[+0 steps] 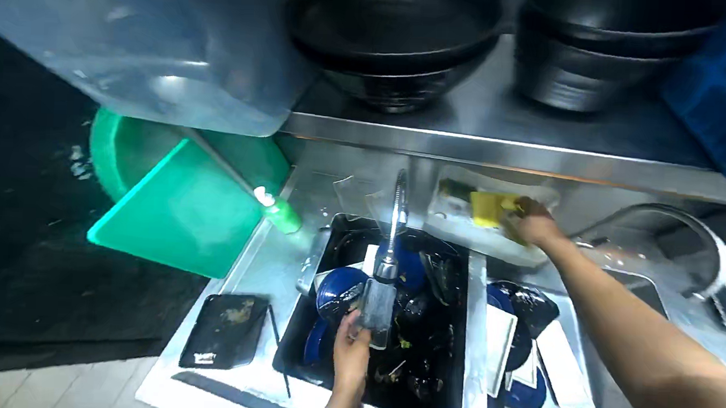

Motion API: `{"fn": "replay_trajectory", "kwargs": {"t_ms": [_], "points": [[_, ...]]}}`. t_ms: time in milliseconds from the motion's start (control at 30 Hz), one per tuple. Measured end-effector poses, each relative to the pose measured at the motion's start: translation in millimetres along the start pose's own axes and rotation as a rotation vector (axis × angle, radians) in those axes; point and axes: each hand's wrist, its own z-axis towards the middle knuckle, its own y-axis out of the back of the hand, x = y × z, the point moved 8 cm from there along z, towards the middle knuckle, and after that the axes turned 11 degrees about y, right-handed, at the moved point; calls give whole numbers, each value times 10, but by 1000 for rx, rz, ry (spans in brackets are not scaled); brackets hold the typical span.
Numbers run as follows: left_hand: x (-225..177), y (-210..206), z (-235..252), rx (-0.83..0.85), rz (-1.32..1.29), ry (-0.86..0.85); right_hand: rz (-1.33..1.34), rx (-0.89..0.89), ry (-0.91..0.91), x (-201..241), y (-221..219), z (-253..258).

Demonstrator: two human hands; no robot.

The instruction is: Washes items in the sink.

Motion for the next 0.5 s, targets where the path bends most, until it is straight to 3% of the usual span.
{"fn": "replay_trajectory", "kwargs": {"t_ms": [100,233,333,500], "points": [[41,-111,88,50,-204,157,-107,211,3,-276,-482,315],[31,-347,151,125,-518,373,-137,335,-55,-534,-814,401],[-38,-521,177,157,-619,428,-57,294,-4,-445,-583,356],[-161,-759,-58,388,-636,455,86,89,164,414,148,-429]]}}
